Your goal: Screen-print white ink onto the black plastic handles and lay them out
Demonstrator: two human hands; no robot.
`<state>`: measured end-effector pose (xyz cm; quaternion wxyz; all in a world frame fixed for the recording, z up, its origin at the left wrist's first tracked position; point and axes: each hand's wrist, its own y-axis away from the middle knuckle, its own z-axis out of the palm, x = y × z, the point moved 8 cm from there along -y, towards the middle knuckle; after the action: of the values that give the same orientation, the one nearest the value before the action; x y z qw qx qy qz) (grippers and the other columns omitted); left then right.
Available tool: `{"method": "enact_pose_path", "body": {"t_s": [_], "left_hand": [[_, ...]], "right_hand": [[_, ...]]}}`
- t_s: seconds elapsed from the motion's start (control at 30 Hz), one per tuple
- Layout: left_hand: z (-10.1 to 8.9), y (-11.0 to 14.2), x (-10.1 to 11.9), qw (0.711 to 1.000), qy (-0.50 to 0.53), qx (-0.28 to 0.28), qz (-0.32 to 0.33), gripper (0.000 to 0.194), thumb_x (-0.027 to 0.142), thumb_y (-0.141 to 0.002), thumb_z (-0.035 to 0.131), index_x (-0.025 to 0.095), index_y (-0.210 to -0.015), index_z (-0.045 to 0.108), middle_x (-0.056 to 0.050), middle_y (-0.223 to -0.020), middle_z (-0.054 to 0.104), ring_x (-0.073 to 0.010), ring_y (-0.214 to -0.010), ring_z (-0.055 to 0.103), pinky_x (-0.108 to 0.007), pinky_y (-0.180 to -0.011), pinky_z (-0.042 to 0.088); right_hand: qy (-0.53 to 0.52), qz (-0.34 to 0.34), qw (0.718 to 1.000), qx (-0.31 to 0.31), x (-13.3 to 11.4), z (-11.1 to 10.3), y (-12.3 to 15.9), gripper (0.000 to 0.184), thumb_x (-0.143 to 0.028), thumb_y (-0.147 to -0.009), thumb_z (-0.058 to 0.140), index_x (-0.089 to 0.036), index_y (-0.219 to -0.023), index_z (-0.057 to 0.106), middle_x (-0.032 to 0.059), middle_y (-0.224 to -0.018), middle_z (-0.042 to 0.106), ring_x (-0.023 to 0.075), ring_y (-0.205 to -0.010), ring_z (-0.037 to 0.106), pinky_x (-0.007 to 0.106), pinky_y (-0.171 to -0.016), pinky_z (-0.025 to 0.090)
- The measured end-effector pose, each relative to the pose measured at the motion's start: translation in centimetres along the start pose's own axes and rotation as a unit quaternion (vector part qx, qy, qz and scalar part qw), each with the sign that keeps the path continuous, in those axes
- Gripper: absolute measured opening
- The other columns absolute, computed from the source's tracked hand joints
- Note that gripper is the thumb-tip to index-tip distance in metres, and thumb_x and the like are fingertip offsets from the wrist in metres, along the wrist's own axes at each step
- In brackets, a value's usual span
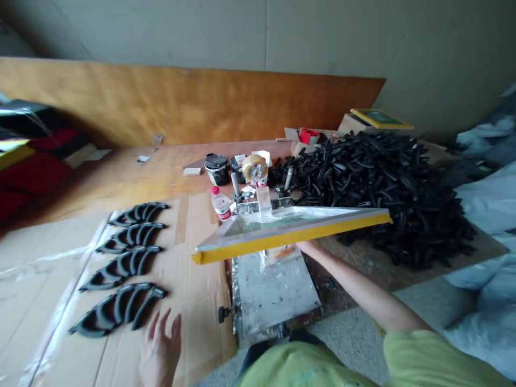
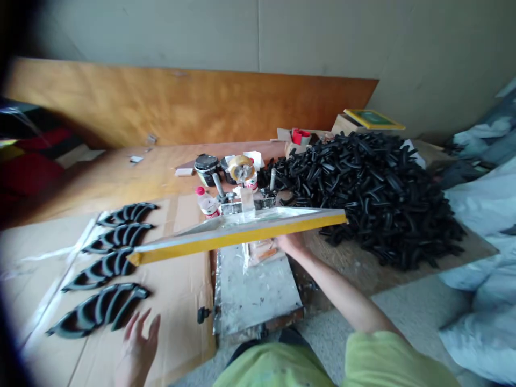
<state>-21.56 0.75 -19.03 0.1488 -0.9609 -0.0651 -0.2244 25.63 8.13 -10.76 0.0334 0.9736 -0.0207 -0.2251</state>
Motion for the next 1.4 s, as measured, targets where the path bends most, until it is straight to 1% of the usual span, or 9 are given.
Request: {"method": "enact_pose_path", "body": {"t_s": [0.17, 0.33, 0.5, 0.73, 0.87, 0.93, 1.07, 1.2, 1.4], "left_hand": [[1.1, 1.0, 5.2, 0.999, 0.000, -0.035, 0.021, 0.037, 0.047, -0.088, 0.043, 0.022, -0.110, 0.058, -0.015, -0.133, 0.054, -0.0133, -0.054, 0.054, -0.041, -0.076, 0.050], [2.8, 2.4, 7.6, 0.999, 0.005, -0.052, 0.001, 0.039, 0.048, -0.089, 0.044, 0.021, -0.112, 0.060, -0.012, -0.132, 0.056, -0.0102, -0.052, 0.053, -0.034, -0.066, 0.050], [4.2, 3.4, 8.9, 0.998, 0.012, -0.055, -0.001, 0.035, 0.045, -0.088, 0.048, 0.022, -0.110, 0.063, -0.011, -0.129, 0.058, -0.0166, -0.074, 0.064, -0.034, -0.071, 0.052], [5.4, 3.4, 12.1, 0.996, 0.030, -0.082, 0.016, 0.033, 0.043, -0.091, 0.045, 0.022, -0.110, 0.062, -0.011, -0.133, 0.055, -0.0162, -0.077, 0.066, -0.034, -0.076, 0.051], [5.7, 3.2, 13.1, 0.995, 0.027, -0.088, 0.034, 0.034, 0.043, -0.092, 0.044, 0.022, -0.111, 0.062, -0.011, -0.133, 0.056, -0.0170, -0.080, 0.066, -0.033, -0.077, 0.051], [5.6, 3.2, 13.0, 0.995, 0.024, -0.085, 0.044, 0.035, 0.044, -0.091, 0.044, 0.021, -0.110, 0.063, -0.010, -0.131, 0.057, -0.0195, -0.090, 0.066, -0.033, -0.079, 0.050], [5.4, 3.5, 11.8, 0.994, 0.013, -0.100, 0.031, 0.036, 0.046, -0.091, 0.044, 0.023, -0.112, 0.062, -0.009, -0.132, 0.057, -0.0164, -0.079, 0.066, -0.031, -0.073, 0.051], [5.1, 3.4, 11.5, 0.994, 0.017, -0.106, 0.022, 0.037, 0.046, -0.091, 0.044, 0.020, -0.108, 0.064, -0.012, -0.130, 0.058, -0.0128, -0.064, 0.062, -0.033, -0.074, 0.051], [4.5, 2.7, 11.9, 0.995, 0.026, -0.097, 0.028, 0.036, 0.045, -0.091, 0.045, 0.020, -0.107, 0.065, -0.011, -0.130, 0.058, -0.0083, -0.052, 0.055, -0.031, -0.068, 0.049]], "right_hand": [[0.069, 0.152, 0.982, 0.085, 16.5, -8.7, 1.8, 0.034, -0.039, -0.087, 0.053, -0.016, -0.110, 0.062, 0.0177, -0.108, 0.064, 0.0291, -0.109, 0.053, 0.044, -0.092, 0.038], [0.226, 0.278, 0.933, 0.019, 26.0, -6.7, 2.8, 0.046, -0.040, -0.082, 0.061, -0.014, -0.119, 0.056, 0.0186, -0.109, 0.063, 0.0306, -0.107, 0.055, 0.043, -0.088, 0.035], [0.258, 0.217, 0.941, 0.030, 25.9, -2.9, 3.3, 0.035, -0.020, -0.089, 0.046, -0.016, -0.122, 0.055, 0.0153, -0.101, 0.066, 0.0240, -0.097, 0.059, 0.037, -0.086, 0.031], [0.213, -0.053, 0.975, 0.015, 18.3, 1.1, 6.5, 0.029, -0.022, -0.091, 0.047, -0.021, -0.114, 0.064, 0.0109, -0.101, 0.068, 0.0231, -0.098, 0.056, 0.038, -0.089, 0.032], [0.140, -0.186, 0.972, 0.031, 14.8, 0.8, 8.1, 0.037, -0.034, -0.087, 0.059, -0.024, -0.122, 0.060, 0.0083, -0.120, 0.063, 0.0225, -0.113, 0.052, 0.041, -0.102, 0.029], [0.128, -0.186, 0.972, 0.065, 15.4, -0.4, 8.9, 0.038, -0.031, -0.089, 0.055, -0.024, -0.126, 0.057, 0.0080, -0.128, 0.059, 0.0222, -0.120, 0.048, 0.044, -0.107, 0.025], [0.156, -0.051, 0.982, 0.098, 20.9, -1.7, 9.5, 0.043, -0.016, -0.086, 0.047, -0.021, -0.128, 0.058, 0.0093, -0.130, 0.058, 0.0244, -0.123, 0.045, 0.044, -0.107, 0.028], [0.160, -0.013, 0.986, 0.046, 24.2, -1.0, 8.2, 0.042, -0.014, -0.083, 0.047, -0.016, -0.122, 0.063, 0.0094, -0.120, 0.064, 0.0227, -0.114, 0.051, 0.037, -0.103, 0.036], [0.156, -0.029, 0.986, -0.043, 25.2, -1.4, 5.5, 0.048, -0.001, -0.073, 0.045, -0.022, -0.106, 0.072, 0.0045, -0.119, 0.066, 0.0176, -0.112, 0.055, 0.030, -0.100, 0.039]]}}
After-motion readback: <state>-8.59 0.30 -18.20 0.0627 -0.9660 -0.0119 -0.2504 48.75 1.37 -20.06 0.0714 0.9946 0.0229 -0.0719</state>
